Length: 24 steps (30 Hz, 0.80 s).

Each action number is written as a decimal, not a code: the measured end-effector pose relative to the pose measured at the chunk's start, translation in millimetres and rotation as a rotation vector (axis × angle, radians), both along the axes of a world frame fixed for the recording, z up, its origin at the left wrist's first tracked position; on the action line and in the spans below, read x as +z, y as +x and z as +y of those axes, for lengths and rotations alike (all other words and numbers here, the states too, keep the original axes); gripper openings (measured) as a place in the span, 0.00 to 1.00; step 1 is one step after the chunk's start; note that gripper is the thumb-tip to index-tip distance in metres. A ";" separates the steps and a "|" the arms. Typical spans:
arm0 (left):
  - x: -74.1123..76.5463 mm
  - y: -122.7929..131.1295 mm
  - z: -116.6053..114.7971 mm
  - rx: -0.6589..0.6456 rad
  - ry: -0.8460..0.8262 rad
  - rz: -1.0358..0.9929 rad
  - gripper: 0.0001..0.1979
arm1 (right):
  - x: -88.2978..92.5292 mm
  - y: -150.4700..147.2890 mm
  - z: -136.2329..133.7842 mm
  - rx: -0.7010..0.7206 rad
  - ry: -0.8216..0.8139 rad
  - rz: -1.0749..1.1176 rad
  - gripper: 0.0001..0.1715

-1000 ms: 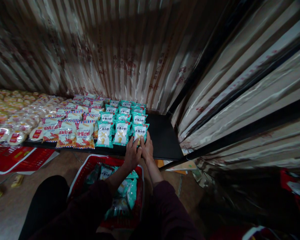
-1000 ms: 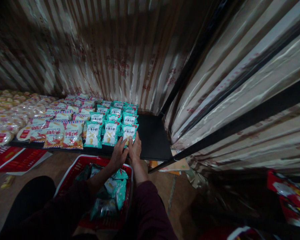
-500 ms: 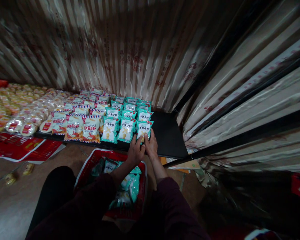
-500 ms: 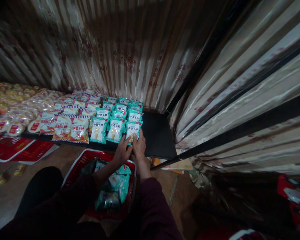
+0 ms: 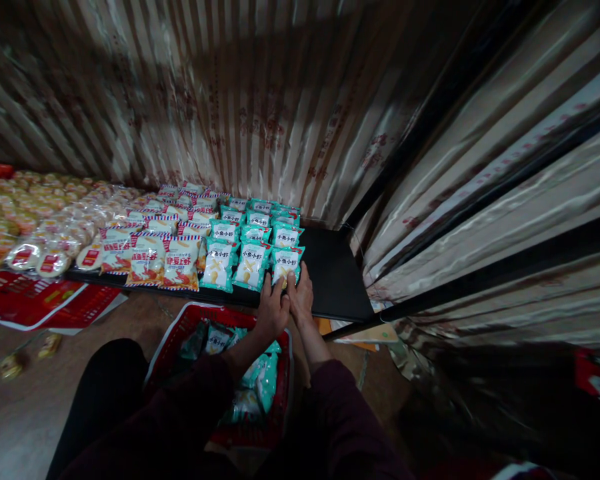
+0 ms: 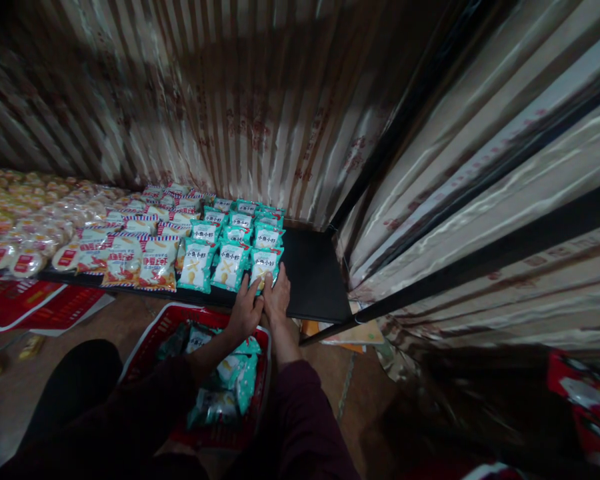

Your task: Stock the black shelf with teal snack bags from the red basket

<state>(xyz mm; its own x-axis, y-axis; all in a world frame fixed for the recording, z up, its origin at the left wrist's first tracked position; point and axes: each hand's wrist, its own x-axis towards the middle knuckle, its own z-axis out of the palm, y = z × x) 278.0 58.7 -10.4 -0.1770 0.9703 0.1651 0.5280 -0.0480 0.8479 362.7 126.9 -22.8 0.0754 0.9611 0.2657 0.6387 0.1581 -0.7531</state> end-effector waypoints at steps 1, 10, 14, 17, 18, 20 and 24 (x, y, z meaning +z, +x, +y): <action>0.4 -0.3 -0.3 -0.010 0.004 0.003 0.26 | -0.1 0.0 -0.4 0.006 0.000 -0.004 0.38; 11.5 -0.4 -13.6 -0.034 0.096 0.070 0.27 | -3.7 5.1 -3.5 0.026 0.059 -0.004 0.41; 22.1 -8.2 -19.4 -0.048 0.180 0.202 0.26 | 1.2 3.5 -7.3 0.004 0.139 -0.038 0.40; 33.5 -23.1 -13.2 -0.016 0.259 0.339 0.24 | 16.0 -0.3 -9.1 -0.010 0.231 -0.096 0.36; 36.9 -28.6 -9.4 -0.007 0.284 0.383 0.23 | 23.2 -2.1 -7.9 -0.002 0.256 -0.115 0.34; 41.2 -38.5 -1.0 0.004 0.324 0.455 0.24 | 40.4 -7.3 -0.4 0.032 0.300 -0.157 0.32; 36.7 -48.1 11.8 0.066 0.327 0.515 0.30 | 77.0 -29.5 36.2 0.230 0.324 -0.262 0.27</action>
